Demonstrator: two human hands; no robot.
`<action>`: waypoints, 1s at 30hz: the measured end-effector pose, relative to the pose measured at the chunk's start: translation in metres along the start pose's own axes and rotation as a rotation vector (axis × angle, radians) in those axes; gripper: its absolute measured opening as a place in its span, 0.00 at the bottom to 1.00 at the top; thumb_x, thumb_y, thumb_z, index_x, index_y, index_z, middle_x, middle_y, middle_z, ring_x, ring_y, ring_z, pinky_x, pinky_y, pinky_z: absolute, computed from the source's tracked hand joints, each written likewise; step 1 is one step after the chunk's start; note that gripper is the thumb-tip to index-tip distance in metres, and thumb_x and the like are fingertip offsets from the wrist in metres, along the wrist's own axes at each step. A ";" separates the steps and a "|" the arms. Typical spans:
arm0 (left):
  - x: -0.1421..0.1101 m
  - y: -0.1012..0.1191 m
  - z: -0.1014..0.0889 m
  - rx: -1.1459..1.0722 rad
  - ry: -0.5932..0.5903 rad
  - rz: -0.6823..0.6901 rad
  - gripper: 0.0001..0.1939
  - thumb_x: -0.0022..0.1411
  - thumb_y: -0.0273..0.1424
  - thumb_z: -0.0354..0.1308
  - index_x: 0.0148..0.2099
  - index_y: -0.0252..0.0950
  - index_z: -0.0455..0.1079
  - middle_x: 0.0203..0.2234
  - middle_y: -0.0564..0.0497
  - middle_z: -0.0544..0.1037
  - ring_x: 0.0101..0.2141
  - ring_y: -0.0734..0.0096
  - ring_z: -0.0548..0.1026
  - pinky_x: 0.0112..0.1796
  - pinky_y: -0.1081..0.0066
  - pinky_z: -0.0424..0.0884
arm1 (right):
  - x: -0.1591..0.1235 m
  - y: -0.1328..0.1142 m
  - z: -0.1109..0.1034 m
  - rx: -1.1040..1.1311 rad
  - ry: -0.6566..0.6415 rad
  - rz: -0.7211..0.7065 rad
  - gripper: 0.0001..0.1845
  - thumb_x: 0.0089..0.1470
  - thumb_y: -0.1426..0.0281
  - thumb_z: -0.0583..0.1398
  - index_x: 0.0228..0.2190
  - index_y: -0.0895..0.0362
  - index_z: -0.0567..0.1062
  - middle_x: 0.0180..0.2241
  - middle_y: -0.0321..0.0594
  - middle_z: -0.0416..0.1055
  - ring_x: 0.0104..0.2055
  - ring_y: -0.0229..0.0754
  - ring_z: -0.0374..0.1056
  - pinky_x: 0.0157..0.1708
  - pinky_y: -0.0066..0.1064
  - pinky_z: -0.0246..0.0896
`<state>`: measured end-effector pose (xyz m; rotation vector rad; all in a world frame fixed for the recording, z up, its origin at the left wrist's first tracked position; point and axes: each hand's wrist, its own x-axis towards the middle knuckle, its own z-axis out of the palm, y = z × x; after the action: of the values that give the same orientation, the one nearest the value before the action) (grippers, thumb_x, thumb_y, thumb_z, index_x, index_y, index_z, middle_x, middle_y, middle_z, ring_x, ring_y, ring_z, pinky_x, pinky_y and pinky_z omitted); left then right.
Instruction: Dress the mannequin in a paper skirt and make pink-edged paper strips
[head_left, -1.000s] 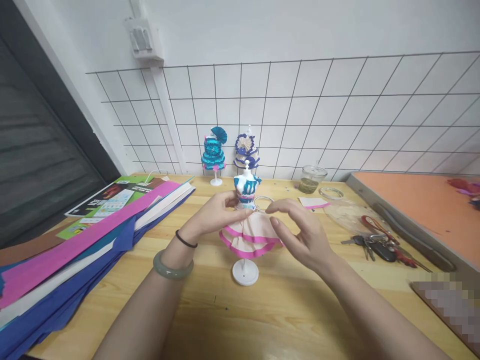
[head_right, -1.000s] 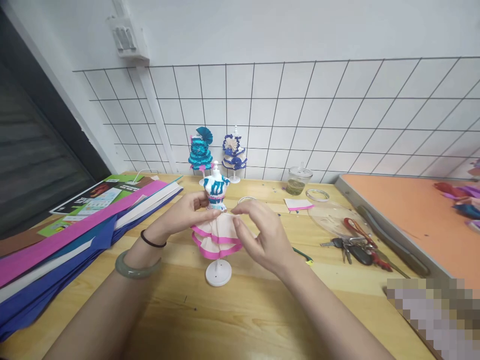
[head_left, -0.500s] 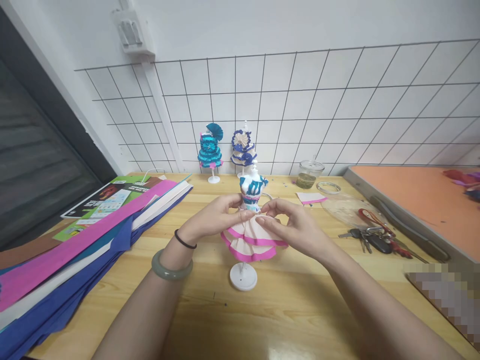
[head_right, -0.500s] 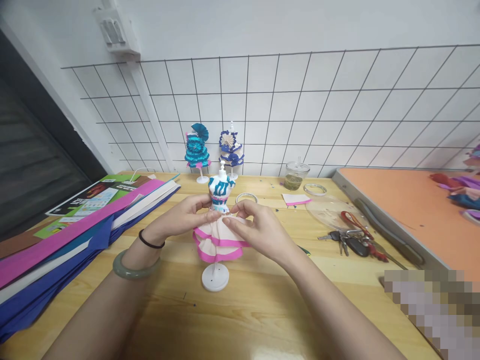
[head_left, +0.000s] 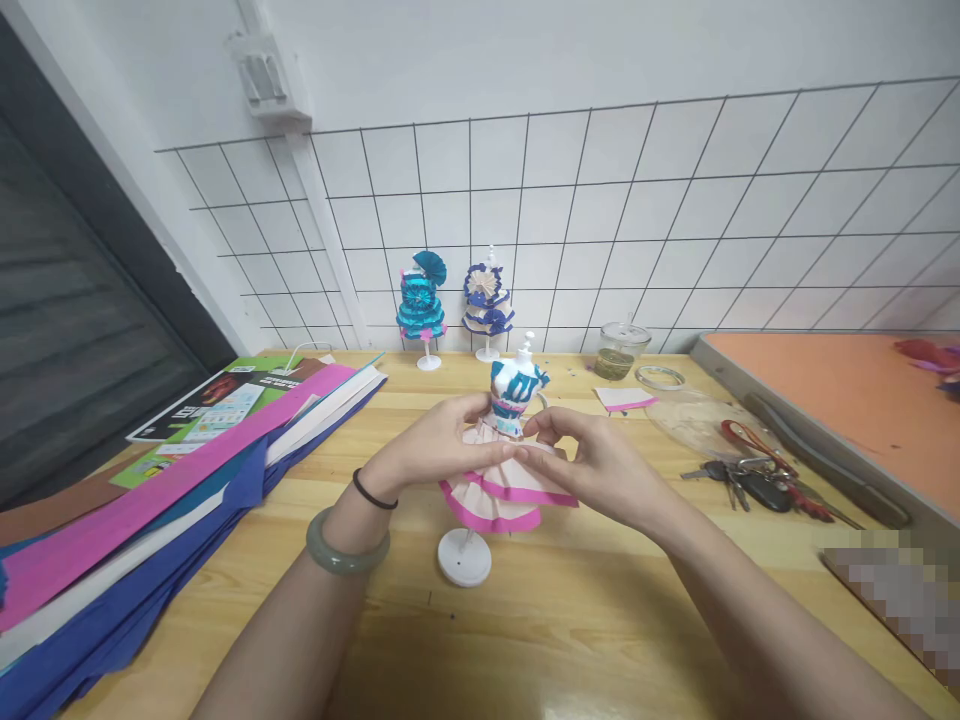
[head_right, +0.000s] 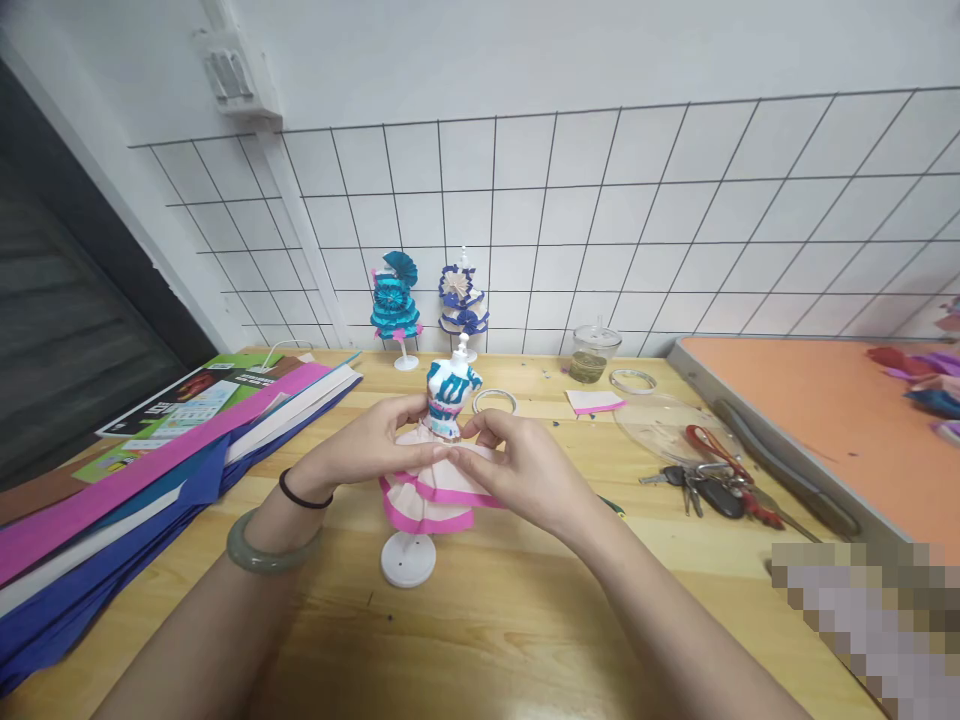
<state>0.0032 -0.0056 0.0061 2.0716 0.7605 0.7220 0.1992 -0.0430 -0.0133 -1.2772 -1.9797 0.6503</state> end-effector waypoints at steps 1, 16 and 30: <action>0.000 0.000 0.000 -0.013 -0.007 0.000 0.21 0.54 0.37 0.59 0.49 0.34 0.67 0.43 0.47 0.74 0.44 0.63 0.71 0.44 0.66 0.66 | 0.000 0.000 -0.001 -0.007 -0.011 -0.006 0.14 0.51 0.57 0.57 0.32 0.54 0.71 0.26 0.36 0.70 0.25 0.38 0.64 0.23 0.28 0.57; 0.001 -0.002 0.001 0.023 0.044 -0.025 0.15 0.55 0.39 0.57 0.39 0.34 0.70 0.33 0.49 0.75 0.37 0.64 0.72 0.38 0.67 0.68 | 0.000 -0.007 -0.011 0.016 -0.104 -0.005 0.12 0.53 0.63 0.56 0.24 0.54 0.72 0.23 0.35 0.69 0.25 0.38 0.62 0.23 0.28 0.55; 0.001 -0.005 0.002 -0.030 0.009 -0.020 0.19 0.54 0.33 0.59 0.47 0.33 0.67 0.42 0.46 0.74 0.43 0.61 0.71 0.43 0.66 0.67 | -0.002 -0.011 -0.014 -0.035 -0.139 0.027 0.12 0.54 0.63 0.55 0.24 0.56 0.72 0.21 0.35 0.67 0.25 0.36 0.60 0.24 0.28 0.54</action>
<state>0.0038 -0.0034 0.0012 2.0324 0.7702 0.7271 0.2041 -0.0487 0.0027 -1.3125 -2.0969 0.7383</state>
